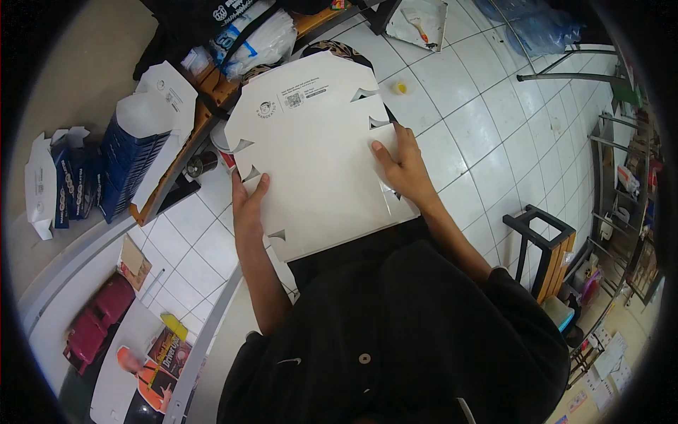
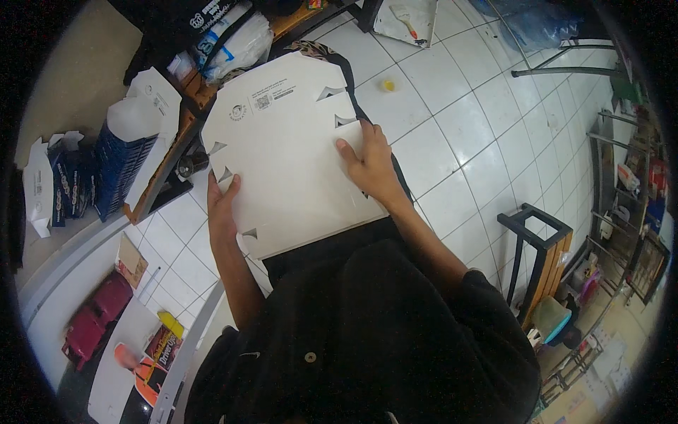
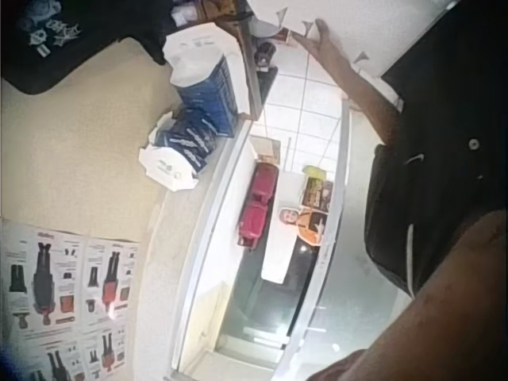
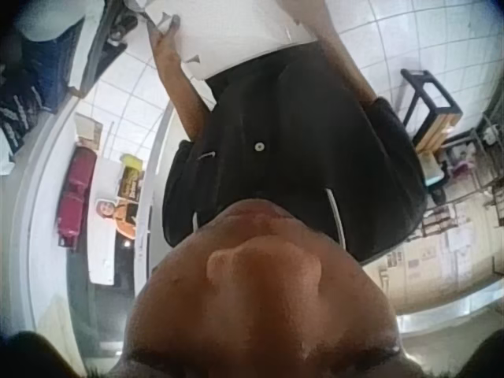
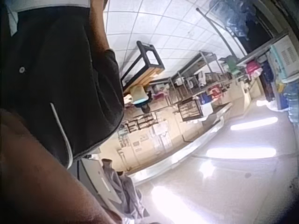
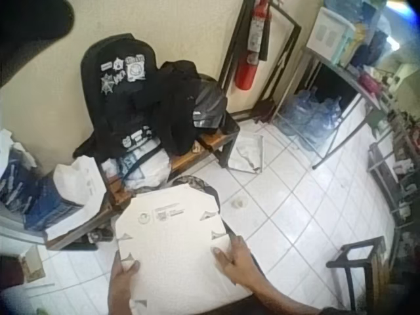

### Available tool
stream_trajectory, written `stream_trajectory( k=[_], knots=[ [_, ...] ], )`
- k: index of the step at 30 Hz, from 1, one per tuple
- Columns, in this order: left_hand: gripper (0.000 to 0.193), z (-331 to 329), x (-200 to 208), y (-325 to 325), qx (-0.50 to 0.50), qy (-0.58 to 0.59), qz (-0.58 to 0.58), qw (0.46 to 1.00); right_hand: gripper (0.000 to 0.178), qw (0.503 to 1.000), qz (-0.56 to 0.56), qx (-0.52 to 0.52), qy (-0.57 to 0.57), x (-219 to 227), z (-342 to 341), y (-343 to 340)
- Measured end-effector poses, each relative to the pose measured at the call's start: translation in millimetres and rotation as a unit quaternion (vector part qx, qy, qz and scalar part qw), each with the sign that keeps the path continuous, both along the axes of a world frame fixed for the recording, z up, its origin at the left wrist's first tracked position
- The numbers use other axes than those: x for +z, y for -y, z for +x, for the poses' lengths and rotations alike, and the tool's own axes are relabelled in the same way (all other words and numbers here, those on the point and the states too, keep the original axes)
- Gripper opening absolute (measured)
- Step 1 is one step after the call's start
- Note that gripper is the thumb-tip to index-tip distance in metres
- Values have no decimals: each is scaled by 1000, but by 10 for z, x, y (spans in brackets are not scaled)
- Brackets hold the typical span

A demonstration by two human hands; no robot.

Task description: The person picks up flat cardboard sheets and folds them into boxes, handling blue and white components and stacking the completed boxes on a shelf.

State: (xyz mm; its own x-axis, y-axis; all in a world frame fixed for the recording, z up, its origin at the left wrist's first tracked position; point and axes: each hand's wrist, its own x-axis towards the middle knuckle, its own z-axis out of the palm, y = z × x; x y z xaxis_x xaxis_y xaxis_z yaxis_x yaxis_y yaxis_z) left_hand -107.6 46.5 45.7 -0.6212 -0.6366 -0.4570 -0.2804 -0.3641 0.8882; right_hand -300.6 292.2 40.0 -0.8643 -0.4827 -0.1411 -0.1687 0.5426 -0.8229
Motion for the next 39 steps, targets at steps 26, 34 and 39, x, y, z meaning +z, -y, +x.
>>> stream_trajectory(
  k=[26,34,39],
  knots=[
    [60,437,193,-678,-16,246,-355,902,58,994,55,-88,-41,234,128,16],
    [56,388,164,-739,-14,325,-424,845,71,972,111,-82,-193,256,396,45],
    [53,358,227,-777,-13,308,-491,815,68,959,109,-79,-248,492,427,71]
  ],
)
